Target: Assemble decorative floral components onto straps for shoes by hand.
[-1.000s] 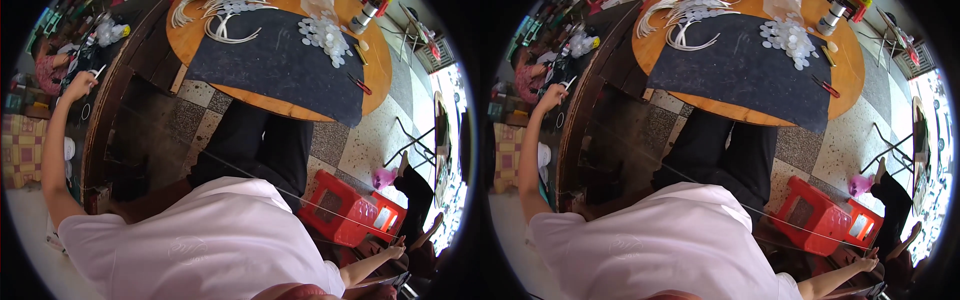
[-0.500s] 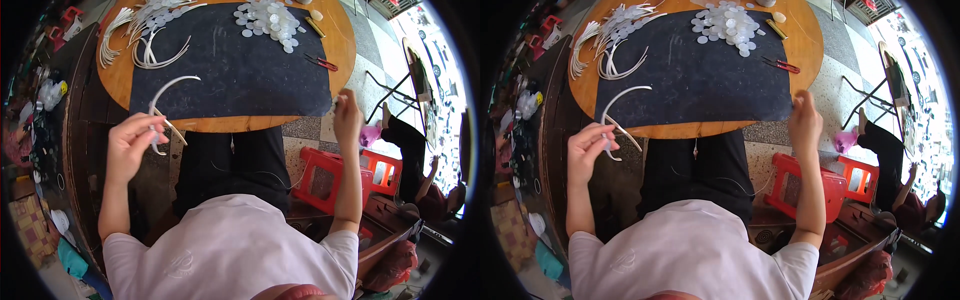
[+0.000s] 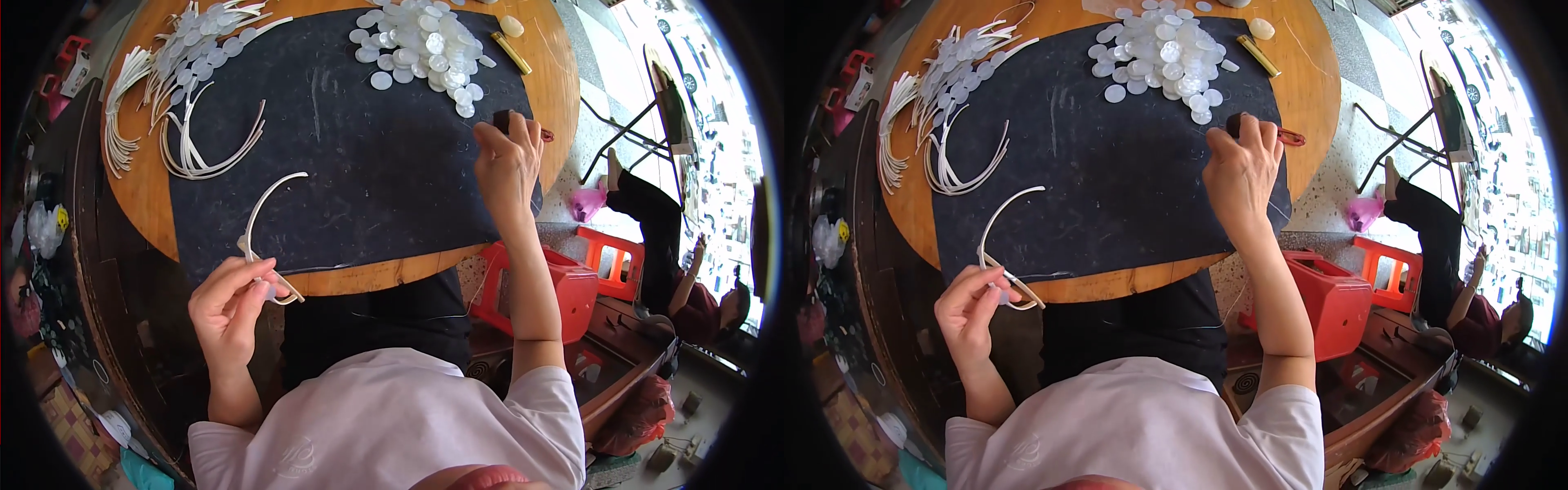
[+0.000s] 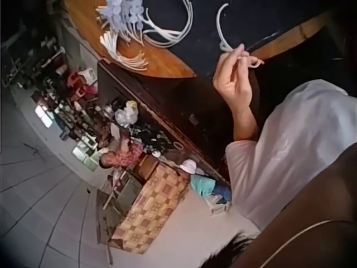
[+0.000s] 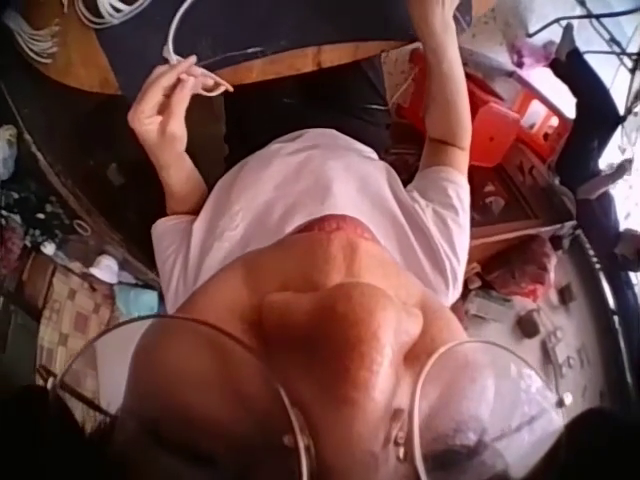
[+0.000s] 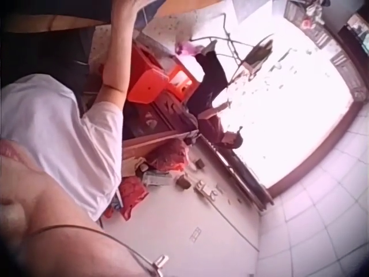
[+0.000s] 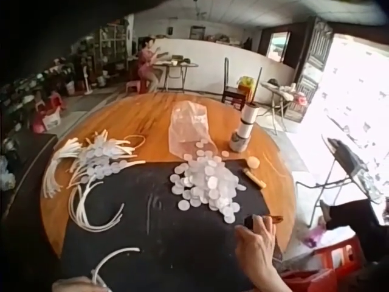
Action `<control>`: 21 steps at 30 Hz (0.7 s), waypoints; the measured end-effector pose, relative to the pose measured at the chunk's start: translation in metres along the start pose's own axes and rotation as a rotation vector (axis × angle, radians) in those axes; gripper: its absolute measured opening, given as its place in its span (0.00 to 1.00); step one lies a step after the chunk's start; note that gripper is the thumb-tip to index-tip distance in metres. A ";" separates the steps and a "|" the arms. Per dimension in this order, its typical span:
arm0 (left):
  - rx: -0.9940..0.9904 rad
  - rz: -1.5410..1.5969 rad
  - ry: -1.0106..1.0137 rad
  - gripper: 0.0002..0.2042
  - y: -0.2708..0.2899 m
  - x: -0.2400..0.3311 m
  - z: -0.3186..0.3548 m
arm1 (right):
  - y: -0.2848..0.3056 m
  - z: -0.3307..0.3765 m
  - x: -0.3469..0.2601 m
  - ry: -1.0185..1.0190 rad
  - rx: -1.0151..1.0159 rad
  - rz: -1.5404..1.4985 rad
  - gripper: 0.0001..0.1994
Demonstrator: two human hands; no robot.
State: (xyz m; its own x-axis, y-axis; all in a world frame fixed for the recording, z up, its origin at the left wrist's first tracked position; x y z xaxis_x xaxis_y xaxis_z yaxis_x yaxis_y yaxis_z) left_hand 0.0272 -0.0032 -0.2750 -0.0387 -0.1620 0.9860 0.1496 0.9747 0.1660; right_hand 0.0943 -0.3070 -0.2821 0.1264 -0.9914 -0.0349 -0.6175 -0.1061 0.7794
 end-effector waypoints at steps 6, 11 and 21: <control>0.084 0.021 0.050 0.10 0.015 -0.011 -0.002 | -0.028 0.006 0.013 -0.223 -0.092 -0.224 0.06; 0.085 0.044 0.053 0.10 0.014 -0.014 -0.006 | -0.036 0.007 0.015 -0.395 -0.115 -0.358 0.06; 0.086 0.067 0.050 0.10 0.014 -0.021 -0.008 | -0.040 0.009 0.014 -0.446 -0.130 -0.370 0.07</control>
State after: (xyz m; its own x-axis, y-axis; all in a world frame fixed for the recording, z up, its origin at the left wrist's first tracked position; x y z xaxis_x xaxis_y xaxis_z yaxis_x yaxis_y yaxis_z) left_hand 0.0383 0.0126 -0.2930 0.0181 -0.1019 0.9946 0.0648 0.9928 0.1005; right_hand 0.1135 -0.3172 -0.3195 -0.0406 -0.8297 -0.5567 -0.4905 -0.4688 0.7346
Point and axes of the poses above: each hand's wrist, its own z-axis away from the middle knuckle, its own y-axis out of the back of the hand, x = y × z, the point moved 6 cm from there along -z, towards the middle knuckle, and after that the axes turned 2 degrees about -z, right-handed, at the moved point
